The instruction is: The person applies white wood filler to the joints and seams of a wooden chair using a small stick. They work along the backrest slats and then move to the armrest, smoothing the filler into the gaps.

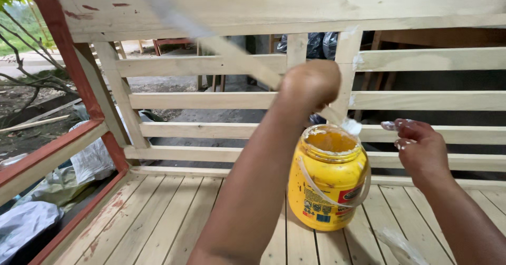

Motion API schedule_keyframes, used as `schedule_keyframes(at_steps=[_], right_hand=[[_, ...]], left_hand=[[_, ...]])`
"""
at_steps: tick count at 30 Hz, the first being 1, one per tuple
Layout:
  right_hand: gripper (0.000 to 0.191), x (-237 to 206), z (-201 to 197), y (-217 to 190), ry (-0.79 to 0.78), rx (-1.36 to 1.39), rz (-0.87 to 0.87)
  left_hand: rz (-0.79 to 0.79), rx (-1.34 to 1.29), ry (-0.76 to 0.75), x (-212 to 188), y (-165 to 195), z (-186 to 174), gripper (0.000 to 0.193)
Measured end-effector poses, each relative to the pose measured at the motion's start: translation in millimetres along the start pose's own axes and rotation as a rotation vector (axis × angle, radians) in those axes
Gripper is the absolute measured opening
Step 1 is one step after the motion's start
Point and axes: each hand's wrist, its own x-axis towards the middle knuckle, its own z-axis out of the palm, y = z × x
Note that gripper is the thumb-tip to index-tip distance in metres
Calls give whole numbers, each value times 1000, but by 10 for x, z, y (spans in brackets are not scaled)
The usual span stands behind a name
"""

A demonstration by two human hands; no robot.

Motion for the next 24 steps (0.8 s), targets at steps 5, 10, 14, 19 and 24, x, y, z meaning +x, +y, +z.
schedule_keyframes(at_steps=[5,10,14,19,24], right_hand=[[30,42,-195,146,77,97,207],[25,120,-618,397,71,546,241],[26,100,-1120,726,166,668,351],[26,-39,-1853,1340,246,794,262],[46,-406,-2766,1893,362,708,244]], left_hand=[[38,-48,109,-408,58,-77,11],[262,-398,159,-420,234,349,17],[374,-563,198,-343,595,908,16],[329,-762,19,-276,1219,1545,18],[306,-977,-295,-198,1766,2094,23]])
